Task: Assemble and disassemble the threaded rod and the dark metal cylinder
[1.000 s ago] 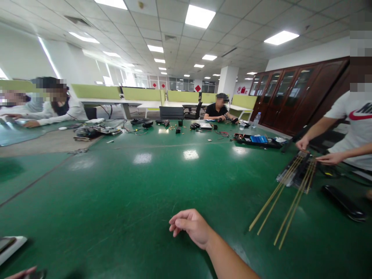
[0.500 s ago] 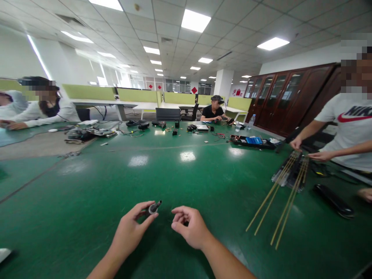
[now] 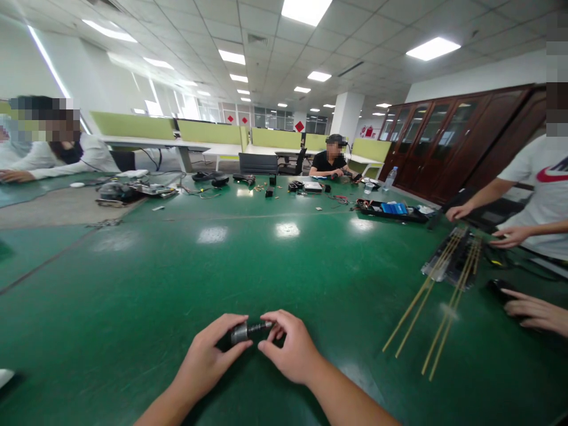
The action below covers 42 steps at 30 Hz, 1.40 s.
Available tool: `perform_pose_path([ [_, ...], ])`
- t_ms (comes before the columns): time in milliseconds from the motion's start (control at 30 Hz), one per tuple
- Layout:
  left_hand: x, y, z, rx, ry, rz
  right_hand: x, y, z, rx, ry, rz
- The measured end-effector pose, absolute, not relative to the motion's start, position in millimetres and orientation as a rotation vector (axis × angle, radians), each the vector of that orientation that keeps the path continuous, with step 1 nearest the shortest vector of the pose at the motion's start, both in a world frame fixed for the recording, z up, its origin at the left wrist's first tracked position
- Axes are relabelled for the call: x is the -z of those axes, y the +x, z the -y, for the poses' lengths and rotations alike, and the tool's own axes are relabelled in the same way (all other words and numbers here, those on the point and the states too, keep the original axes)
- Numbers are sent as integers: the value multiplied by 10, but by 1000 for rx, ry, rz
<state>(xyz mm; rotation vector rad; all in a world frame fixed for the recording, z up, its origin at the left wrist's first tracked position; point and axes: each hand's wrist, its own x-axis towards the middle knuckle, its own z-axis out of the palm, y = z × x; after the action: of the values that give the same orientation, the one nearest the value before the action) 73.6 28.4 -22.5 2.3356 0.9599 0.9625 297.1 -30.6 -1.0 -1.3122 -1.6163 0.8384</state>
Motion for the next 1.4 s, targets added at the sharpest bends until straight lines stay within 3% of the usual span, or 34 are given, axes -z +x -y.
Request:
perform_pose_path([
  [1400,190,809,-204,-960,2380,-868,-47,2967,323,-759,-1326,1690],
])
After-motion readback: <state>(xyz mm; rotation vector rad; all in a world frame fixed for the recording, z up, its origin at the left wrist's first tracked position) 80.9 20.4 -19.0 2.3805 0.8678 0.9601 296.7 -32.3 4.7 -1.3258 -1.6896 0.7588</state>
